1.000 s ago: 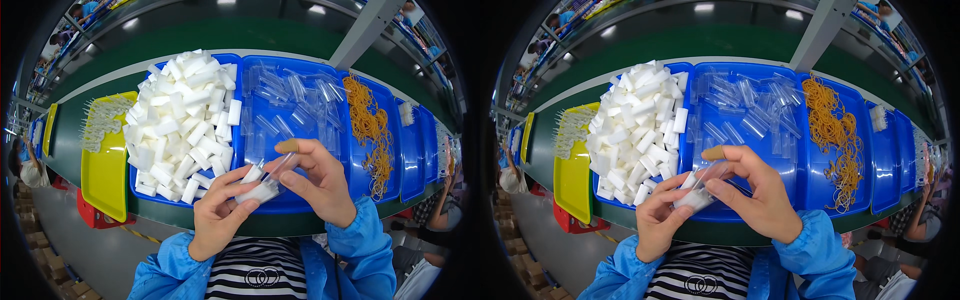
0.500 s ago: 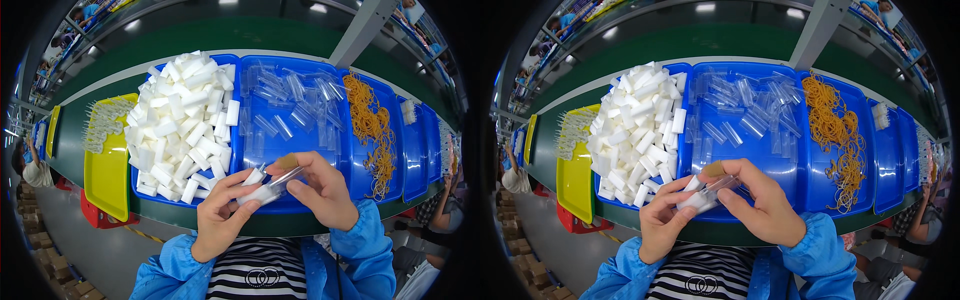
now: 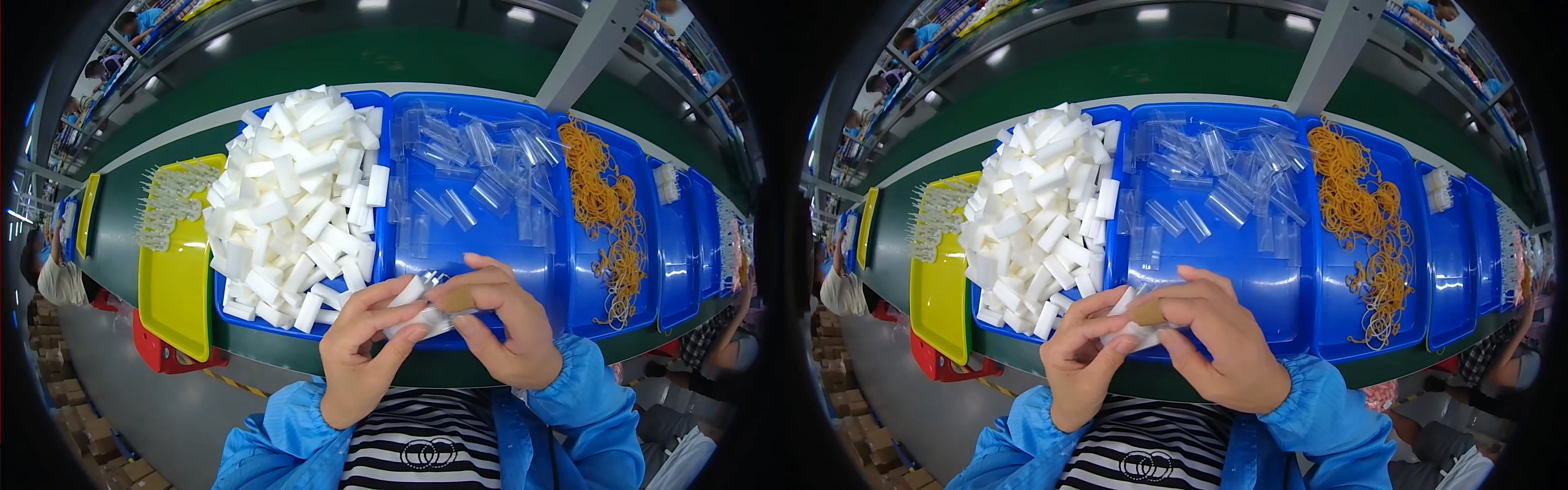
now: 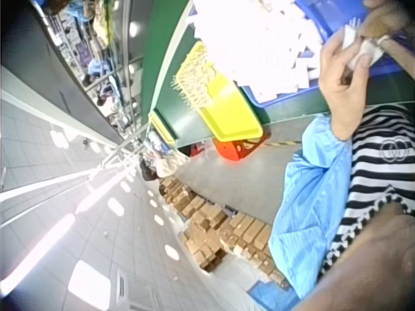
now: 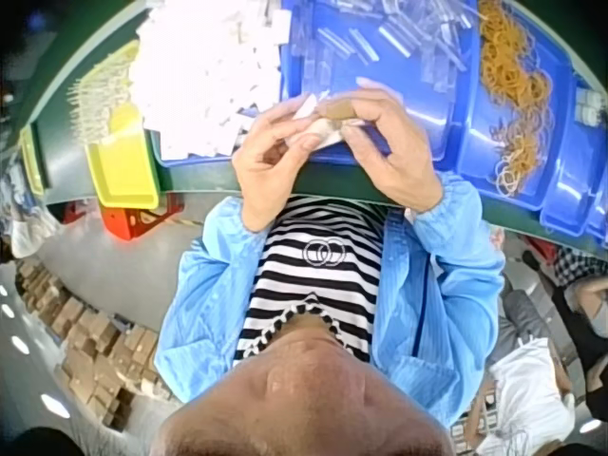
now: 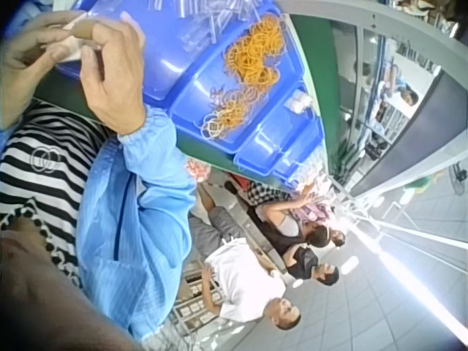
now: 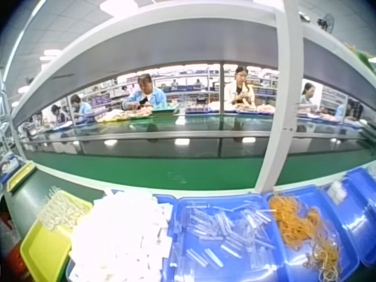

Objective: The person assembles small white cylindrical components by inserting them into clear plastic sleeves and securing them with rubber bands. They repeatedly pick up components from a blue tray, insert them into sleeves, and use a rubber band to bundle them together.

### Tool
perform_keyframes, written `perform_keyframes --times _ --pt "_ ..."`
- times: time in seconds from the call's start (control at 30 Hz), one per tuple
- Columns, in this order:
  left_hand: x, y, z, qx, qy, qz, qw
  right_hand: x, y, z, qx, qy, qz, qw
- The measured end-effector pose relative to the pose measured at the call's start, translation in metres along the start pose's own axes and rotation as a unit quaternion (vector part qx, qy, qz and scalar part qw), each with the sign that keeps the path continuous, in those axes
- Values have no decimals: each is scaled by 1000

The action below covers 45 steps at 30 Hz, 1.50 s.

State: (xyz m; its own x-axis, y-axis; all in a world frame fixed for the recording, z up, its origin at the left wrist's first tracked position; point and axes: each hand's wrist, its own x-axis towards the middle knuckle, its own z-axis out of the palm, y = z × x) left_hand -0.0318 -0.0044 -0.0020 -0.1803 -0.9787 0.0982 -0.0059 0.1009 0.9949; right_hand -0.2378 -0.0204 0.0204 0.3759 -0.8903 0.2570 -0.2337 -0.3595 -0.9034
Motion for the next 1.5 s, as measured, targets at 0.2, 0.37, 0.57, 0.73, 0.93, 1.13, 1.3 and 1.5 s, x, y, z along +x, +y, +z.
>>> perform_keyframes --times 0.2,0.37,0.57,0.73,0.93,1.13,1.3,1.5 --pt "-1 -3 3 -13 26 -19 999 12 -3 5 77 37 65 994" --pt "2 0 5 23 29 -10 999 7 -18 11 -238 88 -15 967" --pt "-2 5 8 88 -57 10 994 14 -10 27 -350 100 -15 931" --pt "-3 4 9 37 -81 4 996 13 -2 25 -361 95 -73 925" --pt "-3 -3 9 -146 -31 -42 988 6 9 9 -249 99 -103 958" --pt "5 6 2 -256 -99 -147 950 -5 12 8 -205 88 -143 964" --pt "3 0 -1 -260 -76 -175 947 6 3 -4 -144 50 -78 985" --pt "1 -7 -4 -210 -76 -139 965 56 37 -15 -363 103 -93 921"
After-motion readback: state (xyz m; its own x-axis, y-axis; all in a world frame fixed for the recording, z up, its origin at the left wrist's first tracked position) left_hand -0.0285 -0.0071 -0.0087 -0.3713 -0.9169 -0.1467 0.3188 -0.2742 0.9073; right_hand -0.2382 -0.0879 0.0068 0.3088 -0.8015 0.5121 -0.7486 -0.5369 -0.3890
